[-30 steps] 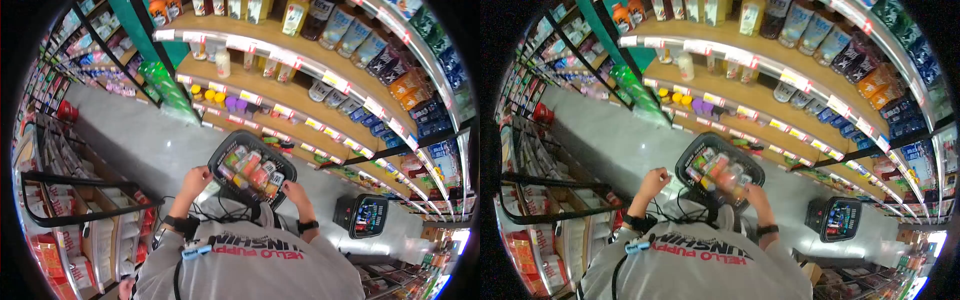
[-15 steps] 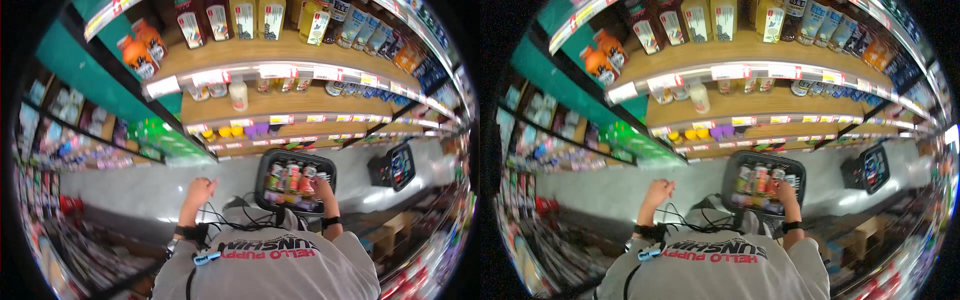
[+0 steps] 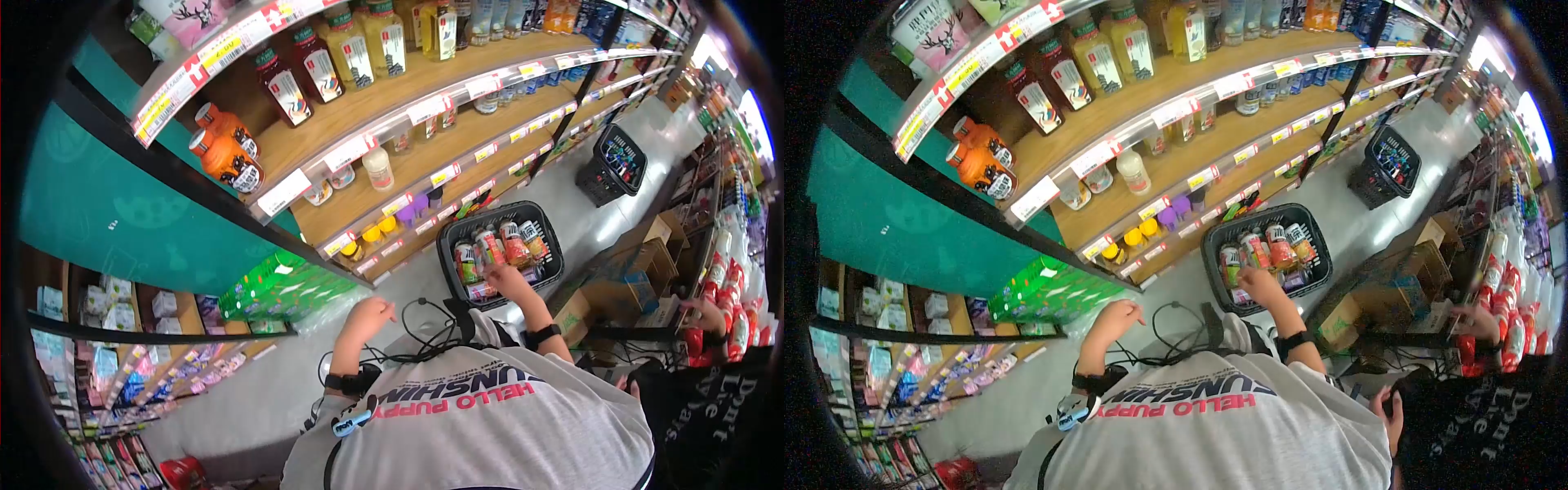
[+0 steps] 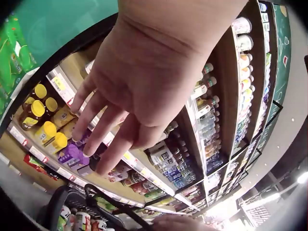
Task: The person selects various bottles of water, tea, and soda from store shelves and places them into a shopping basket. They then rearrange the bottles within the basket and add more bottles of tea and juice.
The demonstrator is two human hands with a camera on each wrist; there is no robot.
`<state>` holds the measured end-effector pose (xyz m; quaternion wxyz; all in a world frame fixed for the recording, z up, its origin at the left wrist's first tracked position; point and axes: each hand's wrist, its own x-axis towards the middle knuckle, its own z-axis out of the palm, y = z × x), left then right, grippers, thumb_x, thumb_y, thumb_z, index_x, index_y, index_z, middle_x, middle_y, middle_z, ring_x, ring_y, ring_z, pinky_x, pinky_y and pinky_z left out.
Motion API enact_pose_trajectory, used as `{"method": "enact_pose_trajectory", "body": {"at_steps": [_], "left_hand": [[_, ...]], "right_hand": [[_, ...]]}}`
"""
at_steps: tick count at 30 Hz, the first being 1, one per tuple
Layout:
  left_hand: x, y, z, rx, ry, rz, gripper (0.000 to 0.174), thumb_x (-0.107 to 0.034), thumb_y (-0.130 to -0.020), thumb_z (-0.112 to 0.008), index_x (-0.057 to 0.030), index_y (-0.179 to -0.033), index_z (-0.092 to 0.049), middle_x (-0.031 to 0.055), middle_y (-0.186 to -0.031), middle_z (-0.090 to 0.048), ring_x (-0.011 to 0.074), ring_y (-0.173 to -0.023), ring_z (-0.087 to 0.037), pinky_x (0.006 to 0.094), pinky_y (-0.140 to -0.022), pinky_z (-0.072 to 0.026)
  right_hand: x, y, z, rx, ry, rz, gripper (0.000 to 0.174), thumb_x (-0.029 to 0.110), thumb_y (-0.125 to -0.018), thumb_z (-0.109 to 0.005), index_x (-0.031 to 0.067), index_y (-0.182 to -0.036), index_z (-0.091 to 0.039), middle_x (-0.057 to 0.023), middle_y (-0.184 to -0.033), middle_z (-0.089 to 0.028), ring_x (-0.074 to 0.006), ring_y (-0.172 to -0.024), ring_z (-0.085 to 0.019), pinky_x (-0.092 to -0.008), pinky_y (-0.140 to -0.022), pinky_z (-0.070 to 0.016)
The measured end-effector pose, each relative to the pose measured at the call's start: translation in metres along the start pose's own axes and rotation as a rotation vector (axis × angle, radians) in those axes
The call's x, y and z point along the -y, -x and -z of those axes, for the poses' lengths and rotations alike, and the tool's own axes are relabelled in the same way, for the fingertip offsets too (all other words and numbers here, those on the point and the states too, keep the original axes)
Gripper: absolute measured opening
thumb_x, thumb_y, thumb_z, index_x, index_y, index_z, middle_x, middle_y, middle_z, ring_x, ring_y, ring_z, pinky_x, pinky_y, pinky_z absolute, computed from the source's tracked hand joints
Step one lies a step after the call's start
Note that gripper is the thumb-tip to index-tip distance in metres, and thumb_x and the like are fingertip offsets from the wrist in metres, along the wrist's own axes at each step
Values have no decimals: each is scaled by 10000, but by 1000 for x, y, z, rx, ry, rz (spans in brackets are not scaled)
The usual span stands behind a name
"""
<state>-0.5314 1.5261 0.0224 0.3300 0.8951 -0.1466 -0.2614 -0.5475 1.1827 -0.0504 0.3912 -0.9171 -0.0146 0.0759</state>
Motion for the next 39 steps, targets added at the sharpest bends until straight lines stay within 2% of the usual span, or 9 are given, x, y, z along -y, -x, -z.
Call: {"method": "enact_pose_trajectory", "body": {"at_steps": [5, 7, 11, 16, 19, 26, 31, 36, 39], "left_hand": [[34, 20, -10, -254, 95, -69, 298, -235, -806, -454, -70, -634, -634, 104, -777, -573, 286, -699, -543, 345, -640, -417], [47, 31, -9, -342, 107, -62, 298, -230, -805, -453, -69, -631, -633, 96, -779, -576, 280, -693, -545, 341, -636, -419], [62, 54, -7, -365, 134, 31, 285, -215, -798, -447, -73, -644, -640, 91, -777, -582, 269, -673, -555, 331, -629, -424], [77, 72, -21, -238, 127, 121, 302, -241, -783, -436, -71, -641, -642, 109, -770, -575, 280, -676, -553, 336, -643, -424], [95, 79, -39, -152, 121, 155, 298, -260, -763, -435, -83, -655, -649, 135, -744, -578, 297, -694, -553, 355, -663, -424], [73, 86, -71, 90, 104, 309, 335, -309, -778, -427, -77, -698, -654, 167, -626, -564, 328, -645, -552, 374, -627, -436], [74, 87, -83, 135, 30, 256, 311, -289, -740, -442, -51, -702, -638, 170, -626, -569, 313, -644, -568, 372, -625, -442], [67, 77, -87, 157, 6, 204, 316, -292, -744, -446, -44, -708, -639, 172, -630, -569, 306, -633, -568, 358, -616, -441], [47, 73, -80, 125, 30, 145, 320, -301, -753, -442, -59, -686, -640, 166, -640, -576, 308, -646, -569, 362, -620, -442]], "right_hand": [[25, 17, -11, -67, -59, 9, 113, 114, -735, -518, 25, -797, -552, -185, -708, -557, -329, -679, -556, -361, -607, -436], [30, 20, -16, -65, -9, 78, 130, 109, -746, -516, 4, -810, -558, -146, -678, -568, -241, -624, -571, -314, -583, -439], [30, 21, -34, 37, 71, 104, 131, 128, -749, -510, 17, -808, -546, -133, -695, -565, -265, -645, -561, -323, -588, -436], [15, 22, -59, 381, 422, 166, 267, 280, -734, -538, 46, -860, -566, -175, -777, -582, -328, -730, -563, -419, -662, -432], [19, 17, -67, 452, 418, 144, 283, 296, -730, -543, 53, -872, -562, -179, -793, -585, -332, -757, -561, -421, -669, -431], [35, 8, -69, 421, 382, 116, 310, 300, -735, -534, 68, -939, -549, -177, -823, -585, -331, -770, -561, -410, -689, -434], [21, 14, -78, 458, 401, 192, 305, 297, -752, -522, 73, -957, -547, -161, -866, -585, -322, -789, -560, -409, -710, -430], [4, 46, -79, 534, 451, 118, 309, 285, -760, -528, 78, -990, -525, -153, -882, -579, -318, -838, -550, -400, -724, -430], [-58, 72, -101, 478, 350, 339, 222, 132, -774, -463, 82, -981, -528, -163, -905, -567, -323, -860, -539, -395, -717, -426]]}}
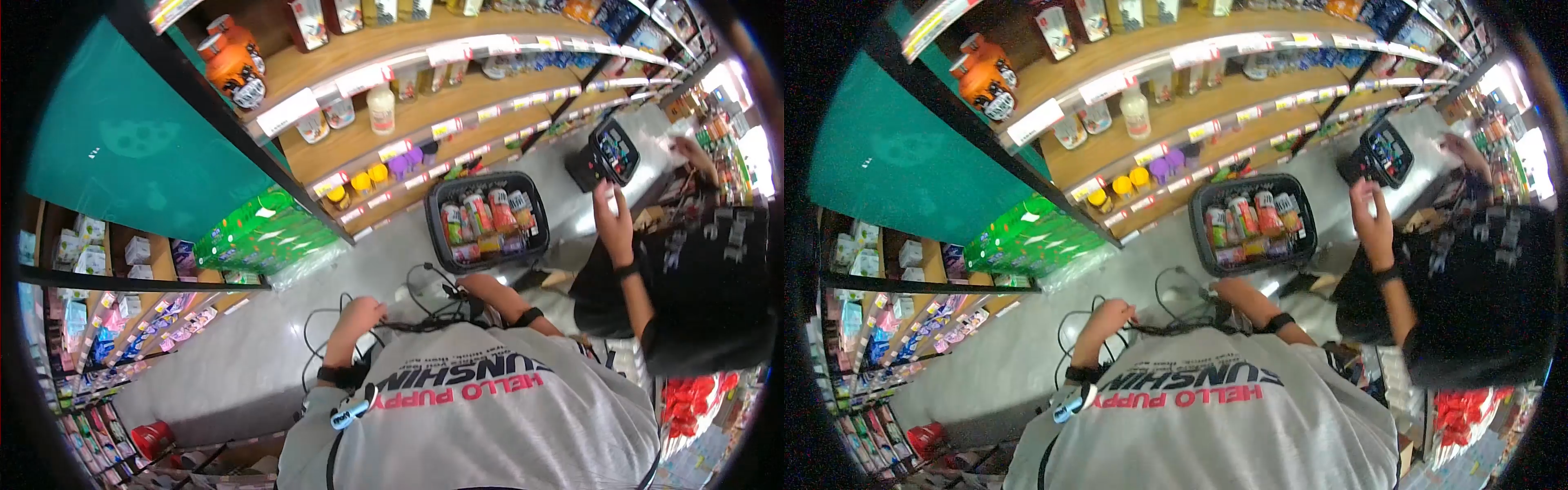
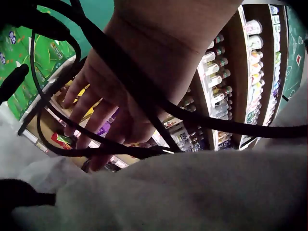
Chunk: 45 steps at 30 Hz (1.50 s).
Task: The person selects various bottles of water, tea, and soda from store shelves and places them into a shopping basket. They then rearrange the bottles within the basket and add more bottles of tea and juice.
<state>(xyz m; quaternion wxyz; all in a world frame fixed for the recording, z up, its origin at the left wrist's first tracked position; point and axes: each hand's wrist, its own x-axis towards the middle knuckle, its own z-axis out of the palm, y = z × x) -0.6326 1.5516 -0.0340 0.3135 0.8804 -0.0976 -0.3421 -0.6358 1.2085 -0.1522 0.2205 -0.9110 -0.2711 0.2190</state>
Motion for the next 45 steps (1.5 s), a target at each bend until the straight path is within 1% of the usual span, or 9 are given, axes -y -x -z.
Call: {"method": "enact_pose_trajectory", "body": {"at_steps": [4, 9, 16, 22, 25, 28, 32, 36, 45], "left_hand": [[-13, -4, -14, 90, 91, -171, 351, -335, -779, -439, -38, -734, -619, 175, -679, -575, 321, -670, -562, 367, -618, -435], [-57, -4, -40, 217, -129, -147, 370, -358, -781, -426, -32, -776, -600, 175, -771, -577, 339, -744, -545, 383, -661, -424], [-124, -2, -102, 301, -220, -193, 342, -328, -762, -424, -33, -752, -598, 162, -737, -578, 333, -712, -543, 378, -643, -424], [-164, 6, -178, 139, 26, -224, 213, -225, -726, -497, -39, -790, -577, 136, -705, -580, 299, -687, -558, 357, -603, -427], [-177, 19, -201, 107, -18, -209, 214, -231, -735, -512, -40, -815, -563, 130, -729, -587, 295, -693, -561, 351, -609, -433], [-184, 30, -213, 75, -44, -199, 232, -258, -758, -509, -51, -854, -552, 134, -777, -588, 294, -717, -563, 359, -626, -440], [-199, 50, -207, -35, -91, -176, 254, -266, -766, -507, -64, -918, -535, 135, -813, -582, 297, -759, -559, 371, -653, -439], [-199, 52, -203, -120, -39, -147, 277, -284, -771, -511, -70, -945, -528, 130, -811, -578, 296, -765, -556, 373, -658, -437], [-235, -23, -176, -209, 12, -166, 283, -272, -766, -516, -71, -965, -526, 129, -865, -583, 301, -792, -555, 374, -686, -435]], "right_hand": [[10, 29, 18, -73, 8, -20, 259, 178, -760, -497, 74, -996, -521, -155, -847, -578, -322, -825, -541, -384, -705, -422], [-7, 88, 16, -76, -297, -407, 249, 241, -783, -486, 78, -962, -547, -150, -845, -589, -312, -766, -559, -383, -664, -437], [-90, 255, -81, -177, -268, -621, 279, 302, -745, -499, 81, -893, -582, -176, -794, -594, -344, -728, -565, -375, -656, -447], [-101, 338, -115, -252, -657, -843, 233, 208, -759, -511, 49, -914, -582, -101, -757, -615, -186, -626, -590, -304, -597, -461], [-112, 362, -145, -418, -882, -833, 248, 210, -754, -511, 51, -927, -590, -98, -755, -614, -186, -614, -582, -304, -592, -461], [-115, 378, -154, -195, -910, -1107, 254, 210, -762, -492, 52, -927, -600, -98, -761, -618, -182, -669, -585, -299, -626, -458], [-143, 400, -163, -70, -604, -672, 261, 199, -775, -459, 51, -944, -591, -73, -863, -617, -179, -745, -563, -285, -701, -441], [-149, 382, -114, -116, -1263, -1032, 266, 267, -799, -471, 63, -958, -532, -65, -828, -604, -178, -752, -572, -321, -633, -437], [-250, 313, -32, -55, -1015, -1014, 290, 308, -804, -467, 97, -1000, -509, -65, -852, -597, -185, -737, -572, -336, -638, -438]]}}
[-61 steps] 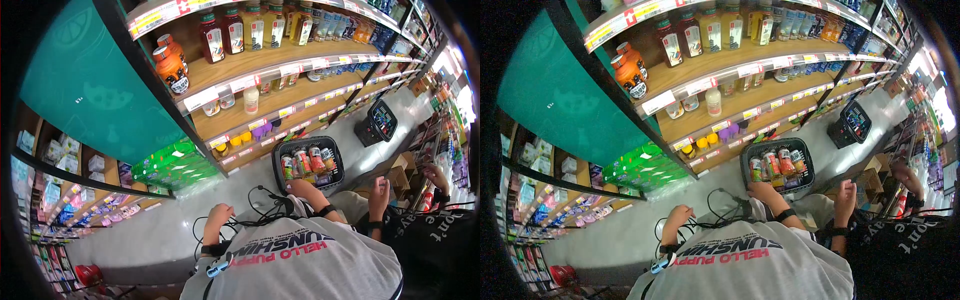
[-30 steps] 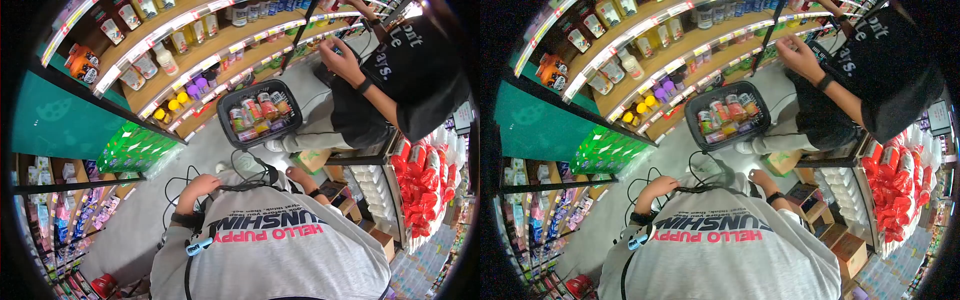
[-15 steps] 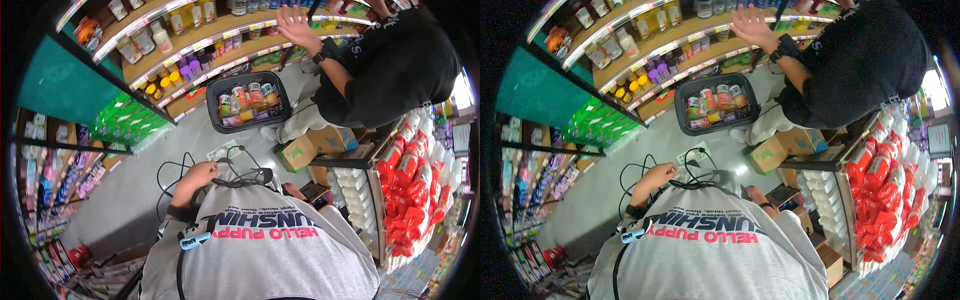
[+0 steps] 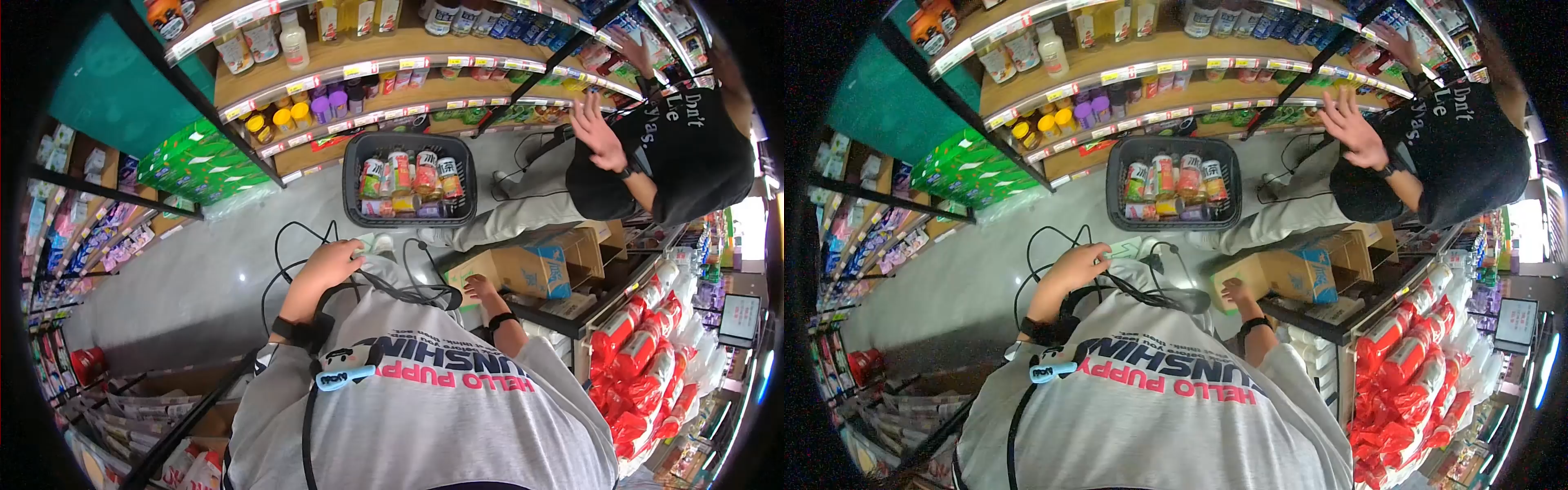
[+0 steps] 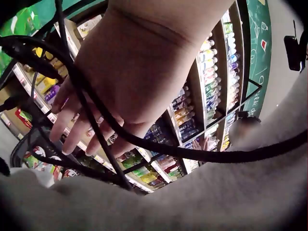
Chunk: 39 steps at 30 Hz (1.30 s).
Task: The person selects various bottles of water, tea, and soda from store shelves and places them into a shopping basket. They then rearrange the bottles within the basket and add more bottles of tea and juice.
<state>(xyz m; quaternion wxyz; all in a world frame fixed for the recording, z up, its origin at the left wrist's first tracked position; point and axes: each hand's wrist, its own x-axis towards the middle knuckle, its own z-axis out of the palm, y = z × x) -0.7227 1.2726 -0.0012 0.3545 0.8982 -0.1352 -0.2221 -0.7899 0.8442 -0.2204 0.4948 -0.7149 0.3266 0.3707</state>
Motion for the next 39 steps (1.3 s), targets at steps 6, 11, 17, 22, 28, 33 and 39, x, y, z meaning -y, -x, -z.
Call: {"method": "enact_pose_trajectory", "body": {"at_steps": [6, 11, 17, 22, 28, 33, 39], "left_hand": [[-24, -90, 26, -115, 111, -163, 241, -199, -767, -519, -60, -964, -523, 121, -846, -592, 300, -772, -562, 363, -669, -443], [-37, -138, 47, -98, 116, -195, 185, -183, -774, -515, -53, -905, -529, 123, -835, -595, 290, -758, -568, 362, -649, -444], [-43, -170, 57, -89, 64, -214, 182, -188, -776, -523, -52, -897, -526, 127, -813, -590, 293, -740, -568, 360, -634, -442], [-53, -178, 57, -127, 98, -170, 234, -188, -771, -538, -52, -962, -524, 132, -818, -581, 298, -735, -561, 349, -640, -438], [-76, -185, 49, -150, 208, -56, 210, -116, -770, -527, -40, -966, -531, 149, -821, -579, 273, -767, -571, 313, -668, -437], [-144, -217, 54, -185, 303, -91, 197, -89, -804, -493, -29, -990, -523, 81, -879, -589, 169, -835, -561, 264, -703, -415], [-271, -278, 78, -204, 190, -326, 192, -54, -796, -494, -22, -983, -526, 77, -951, -570, 173, -901, -531, 264, -788, -394]], "right_hand": [[65, -3, 40, -36, 61, 68, 297, 277, -828, -436, 84, -1040, -514, -87, -884, -592, -190, -745, -570, -331, -654, -445], [107, -5, 61, -146, -5, 163, 273, 238, -847, -422, 58, -1032, -511, -71, -862, -591, -172, -727, -570, -278, -623, -442], [167, -13, 82, -188, -321, 579, 183, 176, -832, -459, 42, -927, -539, -22, -759, -567, -110, -651, -524, -230, -573, -411], [299, 29, 85, -205, -178, 745, 214, 144, -813, -479, -13, -932, -563, -69, -764, -592, -108, -689, -546, -234, -640, -432], [414, 59, 102, -42, -35, 1097, 185, 112, -826, -455, -10, -933, -545, -63, -823, -586, -134, -759, -557, -261, -715, -439], [500, 108, 149, 242, -370, 1237, 178, 141, -823, -456, 13, -915, -539, -76, -823, -584, -145, -763, -561, -264, -721, -431], [578, 137, 234, 912, -695, 1377, 168, 116, -809, -454, 13, -915, -533, -91, -763, -574, -199, -733, -554, -306, -663, -449]]}}
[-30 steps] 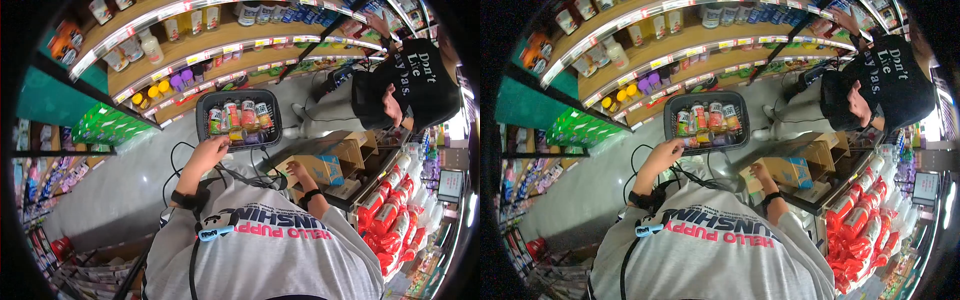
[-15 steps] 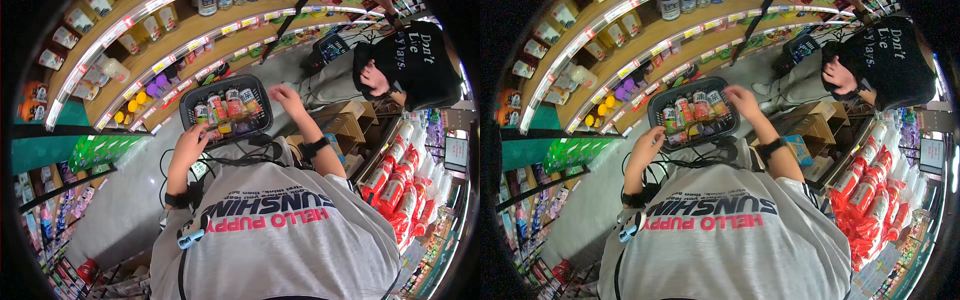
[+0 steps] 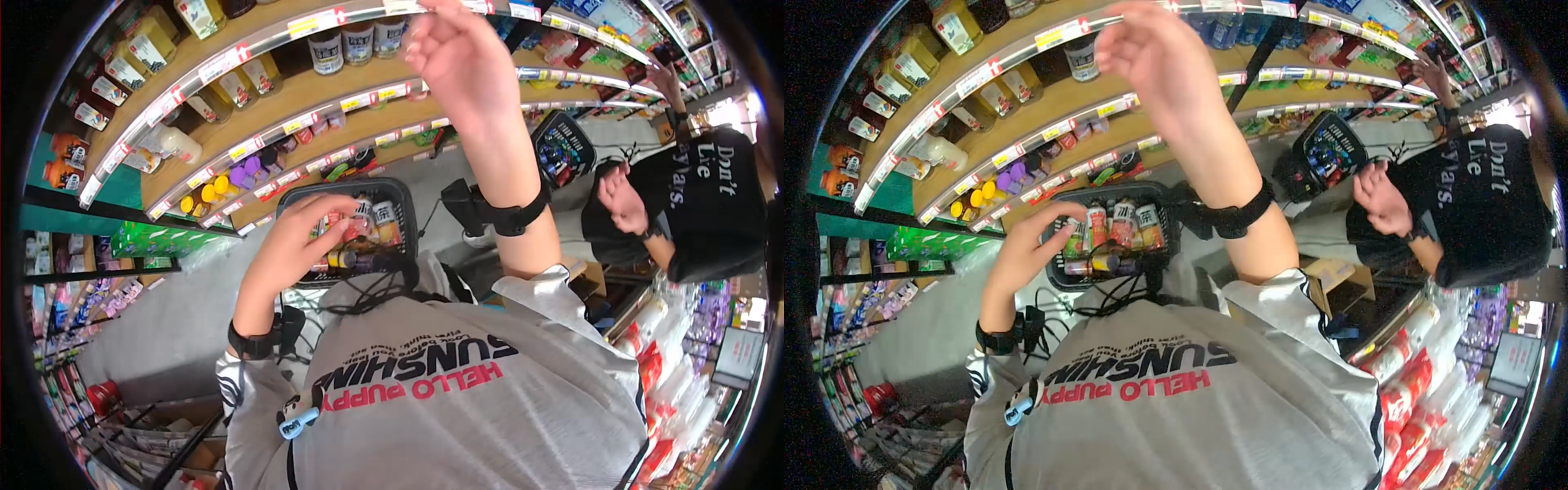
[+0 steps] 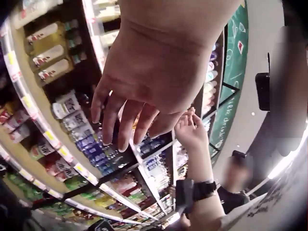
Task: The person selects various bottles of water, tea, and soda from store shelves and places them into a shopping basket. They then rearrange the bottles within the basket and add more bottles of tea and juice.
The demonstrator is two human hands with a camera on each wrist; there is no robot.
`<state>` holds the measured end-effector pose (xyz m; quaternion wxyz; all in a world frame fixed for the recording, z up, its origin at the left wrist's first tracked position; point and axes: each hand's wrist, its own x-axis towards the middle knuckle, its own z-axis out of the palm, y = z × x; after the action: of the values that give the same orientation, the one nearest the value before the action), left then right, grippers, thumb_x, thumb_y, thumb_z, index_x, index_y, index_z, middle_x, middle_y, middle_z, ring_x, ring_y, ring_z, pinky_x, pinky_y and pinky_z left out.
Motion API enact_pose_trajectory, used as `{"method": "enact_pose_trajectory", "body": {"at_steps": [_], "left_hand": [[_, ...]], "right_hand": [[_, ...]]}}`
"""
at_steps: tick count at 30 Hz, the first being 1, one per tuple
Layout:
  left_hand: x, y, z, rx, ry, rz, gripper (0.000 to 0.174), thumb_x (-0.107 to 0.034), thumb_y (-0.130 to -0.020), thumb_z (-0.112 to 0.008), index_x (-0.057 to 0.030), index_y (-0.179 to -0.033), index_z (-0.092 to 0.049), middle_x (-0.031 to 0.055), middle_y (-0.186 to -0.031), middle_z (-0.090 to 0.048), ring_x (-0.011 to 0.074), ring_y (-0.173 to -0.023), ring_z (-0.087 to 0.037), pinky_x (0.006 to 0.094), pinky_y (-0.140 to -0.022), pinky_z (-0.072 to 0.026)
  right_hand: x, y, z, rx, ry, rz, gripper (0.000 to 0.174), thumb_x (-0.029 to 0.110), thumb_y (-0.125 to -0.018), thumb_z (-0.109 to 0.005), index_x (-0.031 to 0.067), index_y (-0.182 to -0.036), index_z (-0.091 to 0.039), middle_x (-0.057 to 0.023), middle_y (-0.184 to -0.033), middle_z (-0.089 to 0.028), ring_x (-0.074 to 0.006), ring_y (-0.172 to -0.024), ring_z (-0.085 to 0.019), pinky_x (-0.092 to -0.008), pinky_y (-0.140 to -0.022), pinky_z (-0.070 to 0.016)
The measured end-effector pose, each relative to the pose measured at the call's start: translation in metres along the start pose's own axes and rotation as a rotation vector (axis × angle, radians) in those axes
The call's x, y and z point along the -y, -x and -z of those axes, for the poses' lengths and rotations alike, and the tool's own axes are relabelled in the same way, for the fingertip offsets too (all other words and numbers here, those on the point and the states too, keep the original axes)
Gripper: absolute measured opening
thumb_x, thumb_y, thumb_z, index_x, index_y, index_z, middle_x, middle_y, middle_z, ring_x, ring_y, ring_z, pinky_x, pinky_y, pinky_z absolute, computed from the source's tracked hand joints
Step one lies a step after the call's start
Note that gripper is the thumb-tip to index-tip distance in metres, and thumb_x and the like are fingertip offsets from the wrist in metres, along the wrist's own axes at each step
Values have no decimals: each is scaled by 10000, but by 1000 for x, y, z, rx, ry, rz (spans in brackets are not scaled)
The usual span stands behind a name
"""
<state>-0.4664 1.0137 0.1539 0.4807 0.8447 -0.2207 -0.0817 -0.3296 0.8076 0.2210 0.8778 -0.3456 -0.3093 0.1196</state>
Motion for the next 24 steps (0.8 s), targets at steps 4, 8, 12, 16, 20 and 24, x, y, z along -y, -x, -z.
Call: {"method": "enact_pose_trajectory", "body": {"at_steps": [4, 8, 12, 16, 20, 24], "left_hand": [[-47, -64, -28, 3, 73, -51, 301, -169, -753, -569, -31, -1014, -512, 110, -926, -563, 249, -874, -534, 305, -786, -400], [-74, -107, -61, 5, -160, -86, 395, -244, -702, -640, -5, -989, -513, 137, -937, -557, 253, -899, -530, 314, -798, -393], [-78, -125, -99, -170, 290, -74, 408, -215, -680, -672, 25, -969, -513, 136, -916, -567, 211, -842, -543, 292, -761, -405], [-84, -129, -109, -259, 371, -36, 444, -190, -657, -690, 31, -988, -495, 112, -879, -578, 165, -782, -540, 271, -727, -410], [-92, -125, -107, -299, 292, -28, 468, -213, -628, -709, 21, -970, -492, 117, -857, -569, 178, -780, -545, 278, -712, -418], [-115, -114, -91, -214, 31, 8, 461, -220, -598, -719, 11, -923, -488, 124, -822, -553, 239, -772, -551, 299, -693, -429]], "right_hand": [[47, -24, 1, -183, -363, 5, 126, 122, -778, -466, 45, -860, -522, -19, -602, -474, -136, -547, -424, -257, -527, -356], [75, -44, 27, -98, -591, 66, 99, 108, -774, -470, 44, -824, -526, 2, -589, -440, -116, -552, -413, -238, -527, -350], [89, -49, 43, -52, -749, 100, 75, 103, -775, -472, 48, -797, -519, 4, -591, -434, -115, -552, -407, -240, -523, -352], [90, -48, 50, -105, -798, 110, 66, 100, -771, -475, 50, -792, -512, 3, -586, -426, -120, -543, -399, -241, -521, -350], [91, -50, 50, -169, -733, 150, 68, 106, -761, -479, 49, -789, -505, -4, -579, -417, -124, -532, -389, -240, -507, -336], [97, -57, 36, -231, -464, 244, 89, 126, -757, -485, 49, -799, -502, -11, -562, -405, -126, -522, -375, -242, -491, -310]]}}
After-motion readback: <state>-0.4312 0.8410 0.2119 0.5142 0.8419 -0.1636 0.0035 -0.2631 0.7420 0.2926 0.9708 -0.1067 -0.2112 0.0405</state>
